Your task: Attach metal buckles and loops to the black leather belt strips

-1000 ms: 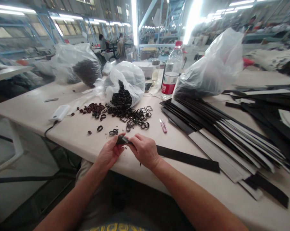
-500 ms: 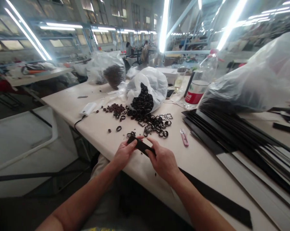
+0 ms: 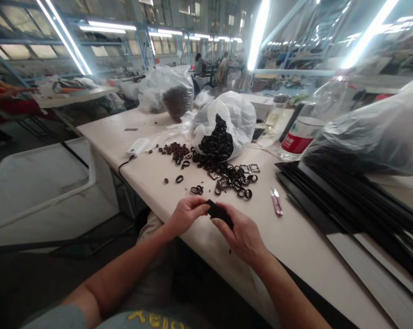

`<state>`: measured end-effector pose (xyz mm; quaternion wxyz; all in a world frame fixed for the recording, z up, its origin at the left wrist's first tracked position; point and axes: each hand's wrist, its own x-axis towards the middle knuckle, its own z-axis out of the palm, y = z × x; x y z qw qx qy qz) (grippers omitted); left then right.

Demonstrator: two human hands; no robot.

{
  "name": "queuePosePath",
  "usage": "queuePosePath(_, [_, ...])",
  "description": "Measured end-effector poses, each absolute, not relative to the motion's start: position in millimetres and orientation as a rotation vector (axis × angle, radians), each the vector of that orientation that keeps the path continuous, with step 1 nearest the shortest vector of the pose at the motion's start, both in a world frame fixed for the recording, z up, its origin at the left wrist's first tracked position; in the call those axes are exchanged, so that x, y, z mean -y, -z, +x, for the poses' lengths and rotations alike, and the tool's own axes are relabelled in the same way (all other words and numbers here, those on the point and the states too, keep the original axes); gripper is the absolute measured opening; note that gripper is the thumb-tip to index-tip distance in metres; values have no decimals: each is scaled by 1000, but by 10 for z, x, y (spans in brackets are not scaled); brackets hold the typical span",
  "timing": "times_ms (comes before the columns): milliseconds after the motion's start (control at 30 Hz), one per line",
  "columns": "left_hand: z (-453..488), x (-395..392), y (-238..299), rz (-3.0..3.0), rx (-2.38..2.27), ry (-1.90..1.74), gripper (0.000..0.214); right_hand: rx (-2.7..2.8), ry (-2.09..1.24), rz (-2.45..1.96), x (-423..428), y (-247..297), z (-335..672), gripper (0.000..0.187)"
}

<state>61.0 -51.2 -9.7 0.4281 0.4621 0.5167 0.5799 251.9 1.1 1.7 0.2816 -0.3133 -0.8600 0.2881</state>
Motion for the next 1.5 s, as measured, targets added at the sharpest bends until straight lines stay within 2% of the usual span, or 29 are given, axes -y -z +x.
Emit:
queuePosePath(100, [699, 562, 108, 1305, -1312, -1409, 19, 2339, -993, -879, -16, -46, 2523, 23])
queuePosePath(200, [692, 558, 127, 1297, -1351, -1436, 21, 2399, -1068, -964, -47, -69, 2560, 25])
queuePosePath(333, [470, 529, 109, 1329, -1440, -1422, 24, 2491, -911, -985, -82, -81, 2600, 26])
queuePosePath(400, [267, 540, 88, 1496, -1632, -1343, 25, 2463, -831, -1002, -106, -76, 2611, 25])
queuePosePath(533, [-257, 558, 91, 1762, -2194, -956, 33, 2267, -780, -1105, -214, -63, 2661, 22])
queuePosePath(667, [-721, 434, 132, 1801, -2439, -689, 23, 2208, -671, -1265, -339, -68, 2735, 22])
queuePosePath(767, [-909, 263, 114, 1783, -2540, -666, 45, 2198, -568, -1367, -394, -82, 2766, 28])
queuePosePath(833, [-935, 149, 75, 1822, -2545, -745, 49, 2180, -601, -1397, -417, -85, 2775, 33])
queuePosePath(967, [-770, -35, -20, 1972, -2368, -872, 33, 2109, -839, -1393, -461, -66, 2791, 34])
queuePosePath(1133, [-413, -225, -87, 2027, -2195, -825, 26, 2020, -1014, -1418, -521, -59, 2831, 28])
queuePosePath(1367, [92, -444, -90, 2139, -1971, -661, 20, 1962, -877, -1458, -584, -67, 2895, 26])
queuePosePath(1500, [450, -563, -41, 2277, -1956, -485, 29, 1966, -704, -1522, -593, -41, 2892, 25])
